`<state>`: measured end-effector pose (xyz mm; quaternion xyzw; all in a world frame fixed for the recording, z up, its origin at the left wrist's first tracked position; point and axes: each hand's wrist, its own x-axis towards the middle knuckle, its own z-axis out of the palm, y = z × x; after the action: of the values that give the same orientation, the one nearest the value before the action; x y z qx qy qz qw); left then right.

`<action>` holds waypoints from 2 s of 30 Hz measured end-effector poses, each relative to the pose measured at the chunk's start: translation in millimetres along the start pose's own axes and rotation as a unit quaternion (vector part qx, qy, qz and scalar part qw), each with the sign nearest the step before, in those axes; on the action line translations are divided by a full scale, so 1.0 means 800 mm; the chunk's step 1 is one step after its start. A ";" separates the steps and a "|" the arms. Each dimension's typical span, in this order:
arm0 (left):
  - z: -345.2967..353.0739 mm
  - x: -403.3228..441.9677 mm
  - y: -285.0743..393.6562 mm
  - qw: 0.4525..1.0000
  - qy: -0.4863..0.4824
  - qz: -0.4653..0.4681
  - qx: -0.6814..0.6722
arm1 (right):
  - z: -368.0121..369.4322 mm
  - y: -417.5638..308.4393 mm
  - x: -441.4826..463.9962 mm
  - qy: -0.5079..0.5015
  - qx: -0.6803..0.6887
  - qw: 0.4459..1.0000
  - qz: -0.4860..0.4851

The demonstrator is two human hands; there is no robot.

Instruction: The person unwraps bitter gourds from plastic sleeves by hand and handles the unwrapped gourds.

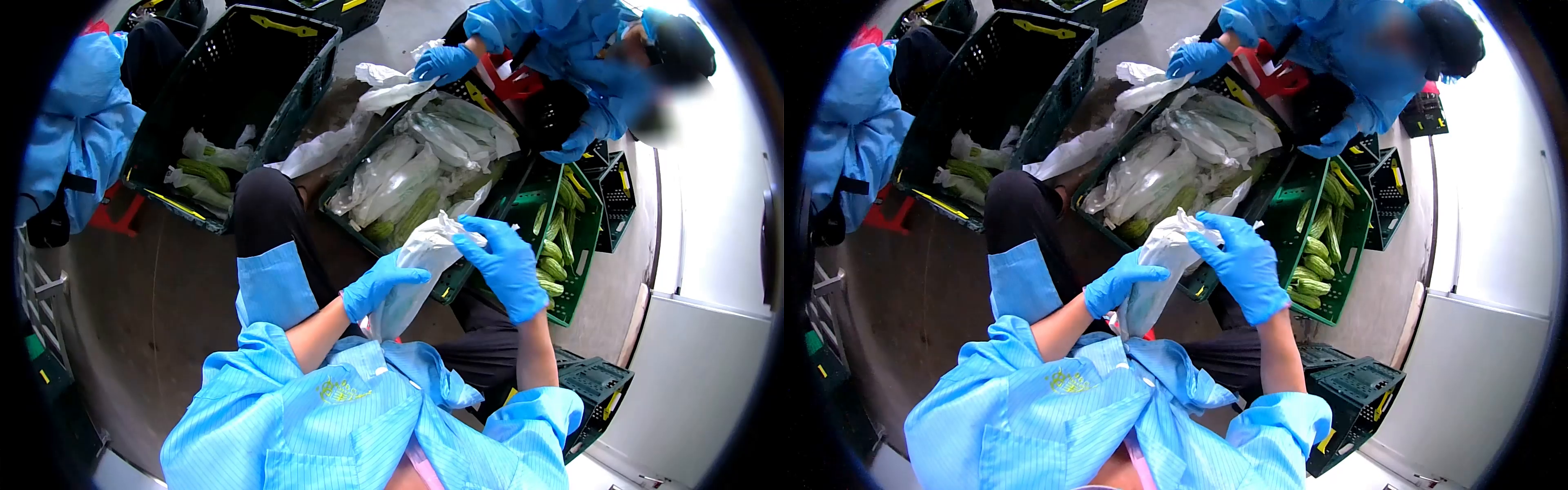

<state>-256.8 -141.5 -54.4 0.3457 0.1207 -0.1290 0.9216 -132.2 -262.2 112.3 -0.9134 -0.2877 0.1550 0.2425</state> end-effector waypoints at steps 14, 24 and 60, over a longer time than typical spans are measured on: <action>0.004 0.001 -0.005 0.998 0.042 -0.016 0.040 | 0.030 0.037 -0.031 -0.027 0.052 0.989 -0.135; 0.008 0.005 -0.013 0.997 0.028 0.013 0.073 | 0.020 0.021 -0.037 0.082 0.229 0.967 0.078; 0.032 -0.014 -0.004 0.967 -0.149 -0.075 0.191 | 0.056 0.095 -0.109 0.067 -0.062 0.995 0.033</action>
<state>-264.9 -158.8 -34.0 0.4818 -0.0195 -0.2681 0.8340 -185.4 -353.3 46.9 -0.9441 -0.2498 0.0835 0.1983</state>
